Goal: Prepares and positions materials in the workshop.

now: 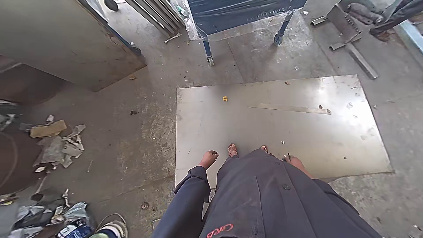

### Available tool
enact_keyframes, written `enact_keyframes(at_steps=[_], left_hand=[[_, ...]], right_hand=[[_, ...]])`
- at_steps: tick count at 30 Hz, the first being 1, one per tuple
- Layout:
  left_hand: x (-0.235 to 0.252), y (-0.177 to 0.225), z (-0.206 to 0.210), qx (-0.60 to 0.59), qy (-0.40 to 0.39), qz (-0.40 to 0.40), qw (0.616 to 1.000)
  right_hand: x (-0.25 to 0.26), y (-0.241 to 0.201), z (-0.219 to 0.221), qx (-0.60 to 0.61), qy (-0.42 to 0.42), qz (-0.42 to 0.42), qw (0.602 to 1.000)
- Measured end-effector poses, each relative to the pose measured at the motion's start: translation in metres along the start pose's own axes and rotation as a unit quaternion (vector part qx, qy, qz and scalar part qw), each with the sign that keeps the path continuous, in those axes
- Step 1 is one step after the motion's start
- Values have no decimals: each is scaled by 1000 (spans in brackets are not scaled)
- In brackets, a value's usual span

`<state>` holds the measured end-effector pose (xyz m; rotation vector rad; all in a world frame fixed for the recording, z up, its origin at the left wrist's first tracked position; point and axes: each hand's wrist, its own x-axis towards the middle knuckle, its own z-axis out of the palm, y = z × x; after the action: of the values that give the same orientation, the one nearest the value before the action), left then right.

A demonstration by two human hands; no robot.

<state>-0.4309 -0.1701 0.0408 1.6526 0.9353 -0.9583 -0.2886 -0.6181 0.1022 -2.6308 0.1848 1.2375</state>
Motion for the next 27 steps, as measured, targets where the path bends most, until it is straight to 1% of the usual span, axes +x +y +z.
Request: enact_keyframes(at_steps=[4,8,10,11,12,13,15,16,17,18,19,21,22,23,24,25,26,27], left_hand=[[1,4,7,10,-6,14,1000],[-1,-3,10,3,-14,-6,1000],[-6,-9,5,-57,4,-25,998],[-10,-11,-1,-122,27,-35,992],[-12,-12,-8,-205,64,-39,976],[-15,-13,-17,-295,104,-40,949],[-18,-17,-36,-453,168,-33,875],[-18,-19,-48,-508,197,-25,838],[-19,-21,-61,-538,231,-17,810],[-21,-22,-72,-530,277,-11,801],[-25,-22,-82,-478,338,-17,811],[-33,-20,-97,-270,481,-81,830],[-36,-20,-100,-174,521,-116,828],[-38,-21,-102,-113,535,-138,826],[-39,-22,-101,-89,528,-148,831],[-38,-25,-97,-95,502,-146,847],[-35,-29,-92,-122,464,-131,868],[-31,-35,-85,-155,419,-112,887]], right_hand=[[4,-5,0,-22,-25,-2,999],[8,1,4,-36,-49,-2,998],[13,10,9,-42,-59,0,997],[18,18,14,-50,-64,5,997],[23,23,17,-58,-70,10,996],[26,29,19,-70,-80,16,994],[29,38,23,-96,-88,20,991],[30,40,24,-104,-85,16,991],[29,39,24,-113,-80,13,990],[28,39,25,-118,-72,9,990],[26,39,25,-124,-66,10,990],[14,33,23,-125,-73,15,989],[4,27,21,-122,-85,20,989],[-8,19,18,-115,-98,22,988],[-22,10,16,-110,-96,18,989],[-35,8,20,-107,-61,-2,992],[-42,12,33,-105,8,-29,994],[-50,1,20,-111,-62,-10,992]])
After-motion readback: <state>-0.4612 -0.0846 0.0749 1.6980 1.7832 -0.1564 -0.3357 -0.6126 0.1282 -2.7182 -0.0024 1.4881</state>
